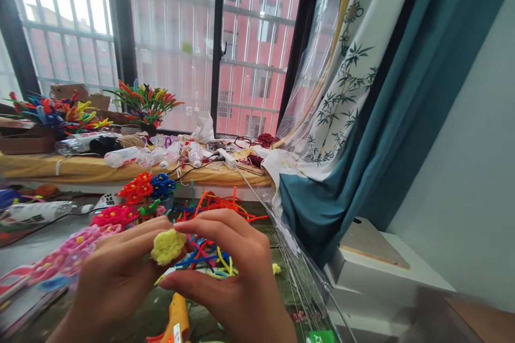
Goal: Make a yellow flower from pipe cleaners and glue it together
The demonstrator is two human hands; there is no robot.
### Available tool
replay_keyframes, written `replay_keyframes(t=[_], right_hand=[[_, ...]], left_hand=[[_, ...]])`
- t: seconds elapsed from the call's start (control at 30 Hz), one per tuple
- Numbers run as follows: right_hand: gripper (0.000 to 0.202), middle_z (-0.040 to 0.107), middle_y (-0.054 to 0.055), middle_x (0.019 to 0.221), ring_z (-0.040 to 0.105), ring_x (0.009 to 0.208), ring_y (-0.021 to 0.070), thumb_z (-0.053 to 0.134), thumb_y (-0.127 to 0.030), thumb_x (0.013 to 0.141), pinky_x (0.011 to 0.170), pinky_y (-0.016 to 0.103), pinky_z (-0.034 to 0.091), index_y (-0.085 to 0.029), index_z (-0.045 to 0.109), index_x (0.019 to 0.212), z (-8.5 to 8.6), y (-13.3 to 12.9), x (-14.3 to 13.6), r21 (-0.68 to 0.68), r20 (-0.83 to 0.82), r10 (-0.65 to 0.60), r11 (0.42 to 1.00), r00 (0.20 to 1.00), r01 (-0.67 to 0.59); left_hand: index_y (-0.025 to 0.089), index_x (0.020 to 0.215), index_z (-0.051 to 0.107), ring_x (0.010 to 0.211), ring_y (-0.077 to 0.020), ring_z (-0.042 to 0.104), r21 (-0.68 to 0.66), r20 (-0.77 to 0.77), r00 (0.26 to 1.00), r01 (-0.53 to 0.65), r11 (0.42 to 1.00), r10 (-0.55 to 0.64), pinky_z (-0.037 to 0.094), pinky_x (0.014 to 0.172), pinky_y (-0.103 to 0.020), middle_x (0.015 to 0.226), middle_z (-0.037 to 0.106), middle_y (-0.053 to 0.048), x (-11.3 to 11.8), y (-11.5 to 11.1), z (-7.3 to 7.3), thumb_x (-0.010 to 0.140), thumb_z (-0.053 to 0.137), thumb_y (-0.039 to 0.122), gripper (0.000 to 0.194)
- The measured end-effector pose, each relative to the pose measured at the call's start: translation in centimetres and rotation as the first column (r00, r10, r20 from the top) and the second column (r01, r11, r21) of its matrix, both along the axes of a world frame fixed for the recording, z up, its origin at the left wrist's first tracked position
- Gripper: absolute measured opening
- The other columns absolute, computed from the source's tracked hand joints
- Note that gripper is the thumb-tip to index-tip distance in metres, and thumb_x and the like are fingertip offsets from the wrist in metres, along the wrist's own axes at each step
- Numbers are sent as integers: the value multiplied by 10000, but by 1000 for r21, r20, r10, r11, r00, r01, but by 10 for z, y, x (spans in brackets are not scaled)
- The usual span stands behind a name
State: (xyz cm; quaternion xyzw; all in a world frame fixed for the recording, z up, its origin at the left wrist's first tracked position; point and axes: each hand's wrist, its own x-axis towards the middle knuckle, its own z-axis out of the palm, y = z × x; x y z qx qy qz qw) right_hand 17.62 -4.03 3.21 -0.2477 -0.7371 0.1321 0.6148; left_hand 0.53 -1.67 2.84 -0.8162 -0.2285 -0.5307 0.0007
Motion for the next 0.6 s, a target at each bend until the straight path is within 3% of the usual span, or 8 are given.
replay_keyframes(t=[0.17,0.33,0.6], right_hand=[[273,747,32,950,705,878,143,816,-350,802,797,202,575,-192,779,1021,-1,0,-4,11,-25,42,999,999,-42],[247,753,32,910,710,847,155,782,-386,827,767,230,596,-210,792,1001,1,-1,-6,8,-42,78,997,996,-78],[183,765,51,876,722,795,146,736,-330,886,741,232,595,-172,790,960,3,-2,-4,117,66,-19,993,998,11]], left_hand=[[198,532,540,458,-126,514,-38,19,998,66,997,-65,409,431,-222,491,527,17,2,-3,9,917,534,177,385],[210,552,606,462,-143,539,-107,17,996,87,990,-86,430,434,-223,480,540,5,1,-4,6,929,560,233,381],[197,670,681,487,-136,540,-169,7,994,111,979,-112,412,442,-223,559,596,-6,-1,-3,0,937,544,224,301]])
